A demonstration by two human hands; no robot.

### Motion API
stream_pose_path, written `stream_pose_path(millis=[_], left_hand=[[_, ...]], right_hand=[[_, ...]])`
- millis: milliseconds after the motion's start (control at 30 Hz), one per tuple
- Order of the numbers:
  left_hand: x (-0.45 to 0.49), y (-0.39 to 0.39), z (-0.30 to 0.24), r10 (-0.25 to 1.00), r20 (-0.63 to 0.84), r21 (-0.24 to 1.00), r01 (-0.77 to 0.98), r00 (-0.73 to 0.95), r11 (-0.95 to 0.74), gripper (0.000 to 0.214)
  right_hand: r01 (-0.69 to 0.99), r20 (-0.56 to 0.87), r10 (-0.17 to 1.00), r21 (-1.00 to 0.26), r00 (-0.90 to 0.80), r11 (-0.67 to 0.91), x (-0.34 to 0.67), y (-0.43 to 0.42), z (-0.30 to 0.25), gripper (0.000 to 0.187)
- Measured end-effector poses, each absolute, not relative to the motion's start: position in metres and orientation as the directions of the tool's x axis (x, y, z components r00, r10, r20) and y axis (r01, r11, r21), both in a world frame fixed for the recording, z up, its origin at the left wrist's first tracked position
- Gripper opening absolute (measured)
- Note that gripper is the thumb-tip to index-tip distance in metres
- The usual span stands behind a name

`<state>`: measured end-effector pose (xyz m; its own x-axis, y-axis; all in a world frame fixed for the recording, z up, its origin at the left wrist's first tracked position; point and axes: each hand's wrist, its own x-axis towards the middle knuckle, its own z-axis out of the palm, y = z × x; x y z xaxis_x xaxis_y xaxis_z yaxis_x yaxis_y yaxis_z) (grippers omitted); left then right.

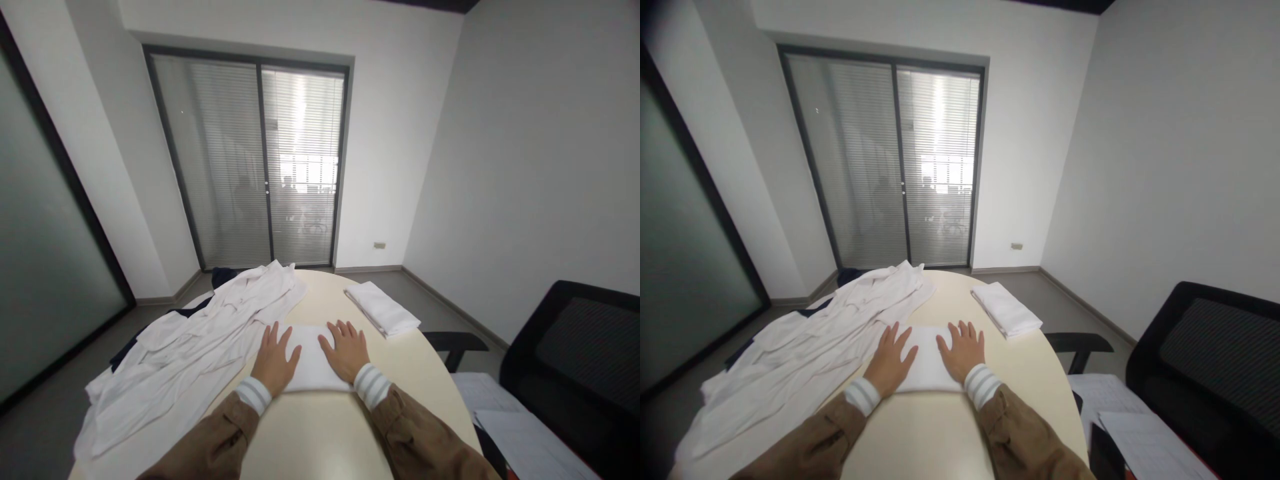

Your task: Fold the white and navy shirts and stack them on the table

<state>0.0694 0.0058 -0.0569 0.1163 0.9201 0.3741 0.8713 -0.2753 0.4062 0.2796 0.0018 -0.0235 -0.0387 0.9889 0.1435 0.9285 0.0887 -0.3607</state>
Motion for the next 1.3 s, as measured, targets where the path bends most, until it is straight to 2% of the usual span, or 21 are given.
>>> stream_pose_path(millis=[67,167,300,400,533,667,767,833,900,1000,1100,1200,1300], left_hand=[[0.067,0.01,-0.061,0.918,0.396,0.49,0.841,0.022,-0.232,0.056],[0.061,0.014,-0.062,0.914,0.399,0.652,0.722,-0.068,-0.231,0.053],[0.053,0.017,-0.057,0.944,0.292,0.885,0.418,-0.153,-0.207,0.053],[0.051,0.018,-0.054,0.957,0.184,0.973,0.18,-0.224,-0.145,0.054],[0.052,0.019,-0.053,0.946,0.064,0.997,-0.03,-0.317,-0.078,0.057],[0.054,0.016,-0.048,0.981,-0.095,0.964,-0.26,-0.169,0.049,0.055],[0.056,0.012,-0.038,0.994,-0.045,0.929,-0.37,-0.101,0.005,0.058],[0.057,0.011,-0.031,0.995,0.017,0.919,-0.39,-0.103,-0.056,0.063],[0.057,0.01,-0.026,0.992,0.058,0.915,-0.391,-0.113,-0.098,0.068],[0.052,0.012,-0.022,0.986,0.06,0.91,-0.398,-0.156,-0.118,0.075],[0.048,0.014,-0.023,0.979,0.034,0.925,-0.365,-0.201,-0.107,0.072],[0.048,0.014,-0.026,0.989,0.009,0.936,-0.346,-0.145,-0.059,0.061],[0.051,0.013,-0.031,0.999,0.023,0.95,-0.312,-0.022,-0.029,0.06]], right_hand=[[0.926,0.125,0.992,-0.377,0.034,0.016,0.285,0.005,-0.025,0.068],[0.91,0.159,0.987,-0.409,0.0,0.065,0.293,0.011,-0.026,0.059],[0.897,0.234,0.972,-0.429,-0.004,0.107,0.305,0.018,-0.027,0.051],[0.894,0.245,0.968,-0.442,0.046,0.069,0.311,0.021,-0.029,0.054],[0.849,0.272,0.962,-0.511,0.009,0.137,0.315,0.022,-0.031,0.048],[0.793,0.31,0.951,-0.579,-0.004,0.192,0.318,0.026,-0.035,0.044],[0.71,0.318,0.947,-0.676,0.042,0.195,0.322,0.031,-0.037,0.049],[0.601,0.281,0.951,-0.785,0.13,0.15,0.326,0.033,-0.036,0.061],[0.437,0.175,0.967,-0.896,0.184,0.079,0.33,0.034,-0.033,0.071],[0.146,0.015,1.0,-0.989,0.01,0.013,0.333,0.03,-0.029,0.064],[-0.052,0.046,0.986,-0.998,-0.159,0.038,0.332,0.026,-0.029,0.058],[-0.111,0.134,0.984,-0.986,-0.116,0.122,0.332,0.028,-0.03,0.057],[-0.118,0.145,0.989,-0.983,-0.016,0.143,0.333,0.03,-0.03,0.057]])
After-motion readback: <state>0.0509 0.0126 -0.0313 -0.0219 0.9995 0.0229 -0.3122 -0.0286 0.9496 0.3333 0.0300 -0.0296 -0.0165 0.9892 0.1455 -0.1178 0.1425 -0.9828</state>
